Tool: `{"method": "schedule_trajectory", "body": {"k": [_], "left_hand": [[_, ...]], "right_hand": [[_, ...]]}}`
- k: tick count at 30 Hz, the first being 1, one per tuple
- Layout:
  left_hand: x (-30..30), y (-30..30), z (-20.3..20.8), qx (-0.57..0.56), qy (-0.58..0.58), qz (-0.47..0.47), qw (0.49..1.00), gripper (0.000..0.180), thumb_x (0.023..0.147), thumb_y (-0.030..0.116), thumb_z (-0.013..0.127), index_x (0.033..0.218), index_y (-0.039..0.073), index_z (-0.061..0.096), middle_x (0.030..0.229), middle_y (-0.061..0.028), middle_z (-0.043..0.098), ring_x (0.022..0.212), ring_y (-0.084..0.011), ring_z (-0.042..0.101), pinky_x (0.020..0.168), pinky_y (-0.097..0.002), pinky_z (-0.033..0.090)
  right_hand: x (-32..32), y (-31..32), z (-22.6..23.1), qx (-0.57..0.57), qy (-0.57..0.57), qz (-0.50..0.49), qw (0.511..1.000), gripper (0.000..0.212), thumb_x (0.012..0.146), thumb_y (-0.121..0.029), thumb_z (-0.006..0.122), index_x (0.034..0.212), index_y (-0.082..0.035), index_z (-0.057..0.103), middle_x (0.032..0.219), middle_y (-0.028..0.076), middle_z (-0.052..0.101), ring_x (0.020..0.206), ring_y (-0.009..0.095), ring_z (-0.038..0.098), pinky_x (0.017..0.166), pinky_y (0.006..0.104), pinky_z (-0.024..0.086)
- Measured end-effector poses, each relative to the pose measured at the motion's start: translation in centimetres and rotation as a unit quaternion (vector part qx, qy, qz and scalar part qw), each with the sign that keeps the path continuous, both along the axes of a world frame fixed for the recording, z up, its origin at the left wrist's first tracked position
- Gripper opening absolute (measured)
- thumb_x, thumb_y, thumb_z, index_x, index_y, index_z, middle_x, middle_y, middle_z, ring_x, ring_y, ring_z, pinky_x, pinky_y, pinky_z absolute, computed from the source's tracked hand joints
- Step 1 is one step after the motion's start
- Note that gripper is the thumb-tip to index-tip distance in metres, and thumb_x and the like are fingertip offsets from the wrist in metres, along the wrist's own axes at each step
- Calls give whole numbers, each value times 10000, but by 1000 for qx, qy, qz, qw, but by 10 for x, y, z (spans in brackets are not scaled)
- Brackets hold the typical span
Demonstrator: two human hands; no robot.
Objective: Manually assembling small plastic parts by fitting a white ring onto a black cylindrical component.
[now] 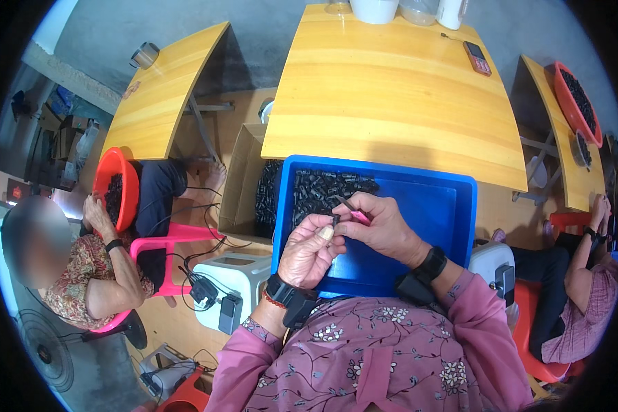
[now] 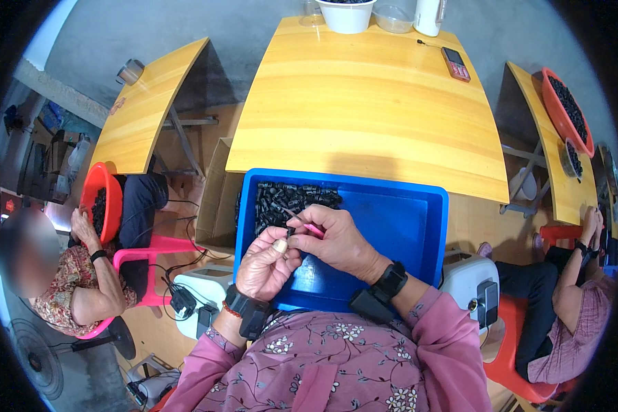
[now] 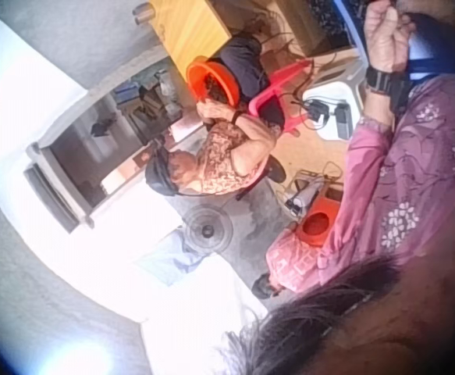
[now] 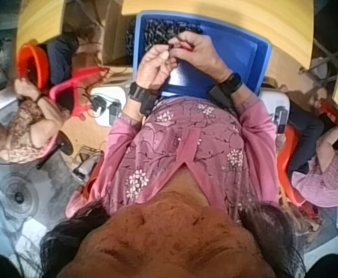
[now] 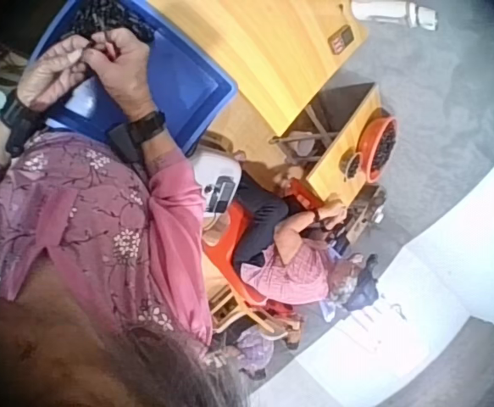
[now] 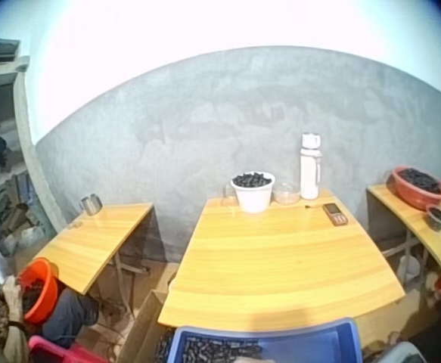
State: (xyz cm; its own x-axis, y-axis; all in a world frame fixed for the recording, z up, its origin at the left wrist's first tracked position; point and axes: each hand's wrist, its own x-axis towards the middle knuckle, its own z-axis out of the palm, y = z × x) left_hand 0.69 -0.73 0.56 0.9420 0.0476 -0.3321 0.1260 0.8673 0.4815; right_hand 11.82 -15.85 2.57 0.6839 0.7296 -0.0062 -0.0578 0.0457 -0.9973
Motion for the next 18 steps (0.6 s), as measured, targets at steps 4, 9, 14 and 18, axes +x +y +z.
{"method": "schedule_trajectory", "body": {"k": [4,9,14,18], "left_hand": [[-3,2,-7,0,-1,-11,1000,132,947,40,575,1078,37,586,991,-115,669,838,-204,676,749,-369,588],[-3,3,-5,-15,16,-38,999,140,946,39,573,1084,36,598,968,-117,673,843,-222,688,737,-382,597],[-4,5,-5,-23,16,-37,999,146,942,39,574,1086,32,600,965,-112,674,855,-229,687,747,-379,593],[-4,8,-13,-74,-6,-15,997,139,938,32,572,1075,34,597,994,-119,665,884,-228,674,805,-382,579]], "right_hand": [[-1,-1,0,-28,-29,-3,999,159,843,-99,730,962,-10,672,790,1,653,731,35,555,658,210,484],[2,-3,4,-41,-26,8,999,154,840,-91,719,962,-6,679,769,1,650,725,34,558,653,211,485],[4,-4,0,-51,-37,19,998,176,857,-109,704,995,-1,685,779,10,665,735,37,577,667,214,491],[4,-4,9,-5,14,-7,1000,175,902,-108,662,1037,3,677,832,23,673,765,63,602,687,239,502]]}}
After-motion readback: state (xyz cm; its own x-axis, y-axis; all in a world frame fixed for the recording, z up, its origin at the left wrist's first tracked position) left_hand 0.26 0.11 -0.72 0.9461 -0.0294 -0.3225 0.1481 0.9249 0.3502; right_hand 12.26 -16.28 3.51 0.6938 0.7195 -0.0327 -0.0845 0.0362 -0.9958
